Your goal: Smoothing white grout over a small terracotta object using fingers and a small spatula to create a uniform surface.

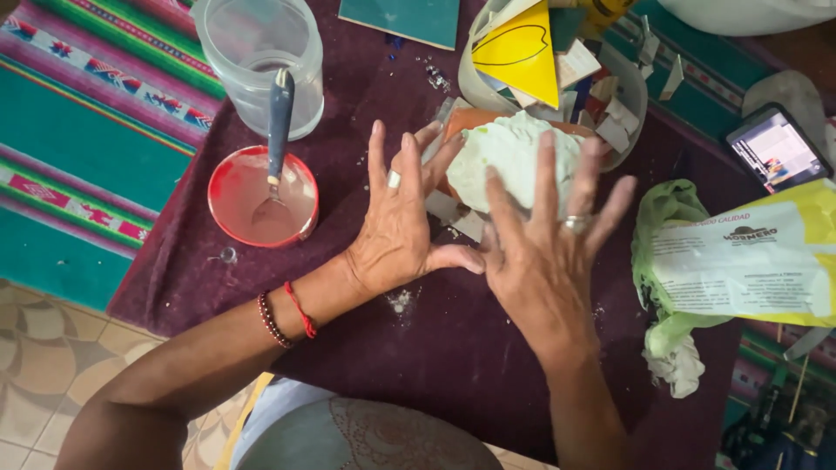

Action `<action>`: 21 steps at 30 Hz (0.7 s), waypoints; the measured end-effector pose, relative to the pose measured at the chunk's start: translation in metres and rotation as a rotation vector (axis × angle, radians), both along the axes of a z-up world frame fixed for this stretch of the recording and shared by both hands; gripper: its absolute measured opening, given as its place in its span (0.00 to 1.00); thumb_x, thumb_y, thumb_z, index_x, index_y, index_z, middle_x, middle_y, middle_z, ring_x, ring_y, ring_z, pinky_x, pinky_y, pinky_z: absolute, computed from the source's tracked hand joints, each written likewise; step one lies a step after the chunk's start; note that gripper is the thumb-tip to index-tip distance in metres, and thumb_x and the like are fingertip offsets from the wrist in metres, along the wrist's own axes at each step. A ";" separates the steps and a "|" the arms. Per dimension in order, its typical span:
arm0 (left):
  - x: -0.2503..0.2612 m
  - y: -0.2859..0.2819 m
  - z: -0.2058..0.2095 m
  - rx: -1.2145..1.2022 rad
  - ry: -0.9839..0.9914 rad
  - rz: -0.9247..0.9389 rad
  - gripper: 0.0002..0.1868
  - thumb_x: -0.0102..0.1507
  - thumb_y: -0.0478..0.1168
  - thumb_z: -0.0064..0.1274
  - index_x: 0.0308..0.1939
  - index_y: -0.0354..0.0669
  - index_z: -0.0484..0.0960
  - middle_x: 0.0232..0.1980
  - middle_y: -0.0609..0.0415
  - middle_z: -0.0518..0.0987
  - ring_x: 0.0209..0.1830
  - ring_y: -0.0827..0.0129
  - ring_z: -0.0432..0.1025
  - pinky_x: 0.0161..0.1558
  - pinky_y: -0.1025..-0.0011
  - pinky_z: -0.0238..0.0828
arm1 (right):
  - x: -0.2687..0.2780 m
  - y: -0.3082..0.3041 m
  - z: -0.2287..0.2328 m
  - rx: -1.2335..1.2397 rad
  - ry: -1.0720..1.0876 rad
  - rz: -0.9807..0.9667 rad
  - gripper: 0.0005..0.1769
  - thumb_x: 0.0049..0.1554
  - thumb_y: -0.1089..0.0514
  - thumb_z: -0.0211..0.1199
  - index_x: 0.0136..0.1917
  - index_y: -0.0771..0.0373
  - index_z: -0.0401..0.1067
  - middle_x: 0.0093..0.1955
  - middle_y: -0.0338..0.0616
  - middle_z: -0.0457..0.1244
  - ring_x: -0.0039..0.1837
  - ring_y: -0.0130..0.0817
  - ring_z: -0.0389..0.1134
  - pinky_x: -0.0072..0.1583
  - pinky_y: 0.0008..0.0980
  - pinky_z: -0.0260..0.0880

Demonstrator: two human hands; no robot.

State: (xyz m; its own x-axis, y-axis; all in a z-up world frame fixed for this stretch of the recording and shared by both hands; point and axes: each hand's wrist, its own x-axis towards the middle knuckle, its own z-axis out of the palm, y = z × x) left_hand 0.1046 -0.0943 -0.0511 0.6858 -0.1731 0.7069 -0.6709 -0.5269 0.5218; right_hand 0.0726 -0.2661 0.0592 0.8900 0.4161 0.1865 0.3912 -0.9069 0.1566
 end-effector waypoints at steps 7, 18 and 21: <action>-0.001 0.000 0.000 0.034 -0.051 -0.082 0.72 0.60 0.81 0.42 0.79 0.36 0.17 0.83 0.46 0.62 0.85 0.39 0.58 0.83 0.27 0.21 | 0.012 -0.003 -0.010 0.028 -0.087 0.009 0.35 0.62 0.52 0.70 0.81 0.52 0.69 0.87 0.56 0.28 0.85 0.60 0.20 0.77 0.79 0.20; -0.004 -0.002 0.007 0.250 -0.196 -0.163 0.58 0.69 0.80 0.40 0.82 0.38 0.38 0.78 0.51 0.73 0.83 0.43 0.59 0.76 0.20 0.30 | -0.011 -0.026 0.008 0.095 -0.121 -0.127 0.26 0.68 0.53 0.54 0.77 0.61 0.65 0.85 0.63 0.35 0.83 0.72 0.27 0.76 0.84 0.28; -0.003 -0.002 0.007 0.273 -0.212 -0.174 0.58 0.69 0.80 0.42 0.80 0.36 0.42 0.78 0.50 0.72 0.82 0.41 0.59 0.73 0.18 0.33 | -0.022 -0.036 -0.020 -0.004 -0.148 -0.161 0.28 0.65 0.52 0.64 0.76 0.57 0.70 0.88 0.53 0.29 0.87 0.61 0.25 0.80 0.78 0.24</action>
